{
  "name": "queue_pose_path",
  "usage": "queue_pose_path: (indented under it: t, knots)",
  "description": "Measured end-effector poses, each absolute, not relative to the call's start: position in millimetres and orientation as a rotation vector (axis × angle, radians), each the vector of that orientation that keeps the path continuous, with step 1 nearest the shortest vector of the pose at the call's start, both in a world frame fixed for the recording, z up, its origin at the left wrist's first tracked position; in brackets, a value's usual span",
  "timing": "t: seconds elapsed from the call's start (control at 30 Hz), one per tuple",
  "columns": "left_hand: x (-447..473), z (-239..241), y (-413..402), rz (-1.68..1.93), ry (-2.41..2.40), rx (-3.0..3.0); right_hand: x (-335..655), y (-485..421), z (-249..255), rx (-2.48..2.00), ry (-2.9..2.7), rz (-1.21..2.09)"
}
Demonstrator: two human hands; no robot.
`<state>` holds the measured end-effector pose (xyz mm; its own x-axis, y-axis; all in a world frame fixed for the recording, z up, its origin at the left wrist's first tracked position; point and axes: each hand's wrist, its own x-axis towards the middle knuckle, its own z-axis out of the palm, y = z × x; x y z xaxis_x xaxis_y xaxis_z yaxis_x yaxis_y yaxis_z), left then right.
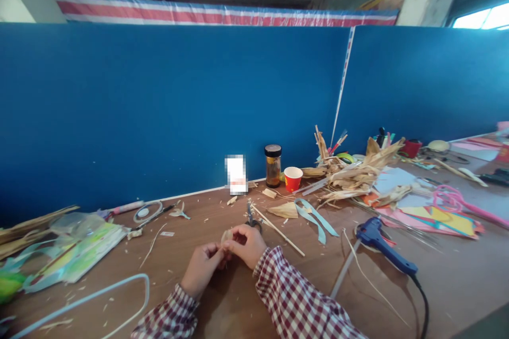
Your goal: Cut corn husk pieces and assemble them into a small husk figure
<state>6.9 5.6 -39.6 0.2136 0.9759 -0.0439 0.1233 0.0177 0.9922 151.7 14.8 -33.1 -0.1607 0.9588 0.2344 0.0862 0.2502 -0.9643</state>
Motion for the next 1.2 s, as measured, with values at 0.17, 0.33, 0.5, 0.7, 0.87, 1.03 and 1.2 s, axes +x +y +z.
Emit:
queue_pose_path:
  t: [0.17,0.33,0.5,0.7,0.87,1.03,1.2]
  knots:
    - [9.4,-42.0,5.1,0.93,1.165,1.452,146.7,11.9,-35.4,-0.98,-1.5,1.053]
    - [9.9,-46.6,5.2,0.955,1.198,1.574,143.8,8.7,-36.4,-0.987,-1.47,1.095]
    - [9.5,-42.2,3.1,0.99,1.171,1.563,145.7,8.2,-31.0,-1.042,-1.479,0.989]
    - [10.0,-35.9,2.8,1.148,1.271,1.215,162.1,35.3,-10.9,-1.261,-1.48,0.728]
    - [8.5,-36.8,4.6,1.313,1.287,1.004,159.0,66.8,-8.2,-1.444,-1.791,0.588]
    - [8.7,-38.4,7.0,1.357,1.276,0.91,141.0,88.2,-11.8,-1.547,-1.95,0.575]
    - [9.0,-39.5,8.7,1.363,1.288,0.891,131.0,103.0,-11.5,-1.707,-2.046,0.583]
